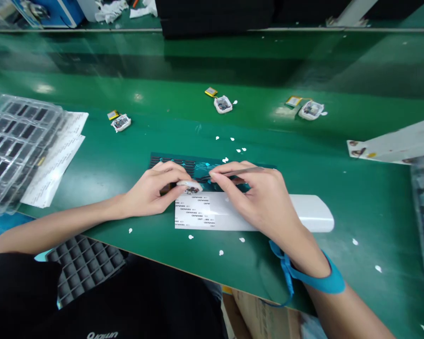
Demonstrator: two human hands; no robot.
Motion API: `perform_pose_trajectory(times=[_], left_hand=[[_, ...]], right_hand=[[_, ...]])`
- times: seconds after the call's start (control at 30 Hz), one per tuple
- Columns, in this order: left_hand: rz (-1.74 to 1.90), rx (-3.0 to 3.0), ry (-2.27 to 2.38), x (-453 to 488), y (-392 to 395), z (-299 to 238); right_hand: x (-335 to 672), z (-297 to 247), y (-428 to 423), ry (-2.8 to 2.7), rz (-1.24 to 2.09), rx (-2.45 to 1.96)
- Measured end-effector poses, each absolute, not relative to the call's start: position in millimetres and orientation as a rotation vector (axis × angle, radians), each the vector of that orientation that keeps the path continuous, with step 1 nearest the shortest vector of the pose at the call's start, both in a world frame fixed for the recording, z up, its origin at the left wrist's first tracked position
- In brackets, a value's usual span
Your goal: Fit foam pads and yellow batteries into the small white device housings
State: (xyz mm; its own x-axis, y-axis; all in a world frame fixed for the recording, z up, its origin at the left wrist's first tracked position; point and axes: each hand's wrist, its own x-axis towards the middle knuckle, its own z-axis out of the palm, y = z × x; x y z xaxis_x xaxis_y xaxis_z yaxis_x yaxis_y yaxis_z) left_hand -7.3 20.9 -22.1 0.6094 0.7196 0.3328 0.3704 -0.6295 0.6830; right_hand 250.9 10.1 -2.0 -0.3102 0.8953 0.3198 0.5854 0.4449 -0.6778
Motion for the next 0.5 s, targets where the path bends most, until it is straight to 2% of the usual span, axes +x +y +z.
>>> perform_pose_trajectory(times=[0.27,0.5], left_hand=[[0.678,2.418,0.814,-9.2,24.9,-26.4],[0.514,2.326,0.806,-4.5,30.8,-24.4]], right_hand=[[254.4,1.1,12.8,-2.108,0.63,-1.172],[248.5,-7.5,10.6,-2.163,0.369,-0.98]])
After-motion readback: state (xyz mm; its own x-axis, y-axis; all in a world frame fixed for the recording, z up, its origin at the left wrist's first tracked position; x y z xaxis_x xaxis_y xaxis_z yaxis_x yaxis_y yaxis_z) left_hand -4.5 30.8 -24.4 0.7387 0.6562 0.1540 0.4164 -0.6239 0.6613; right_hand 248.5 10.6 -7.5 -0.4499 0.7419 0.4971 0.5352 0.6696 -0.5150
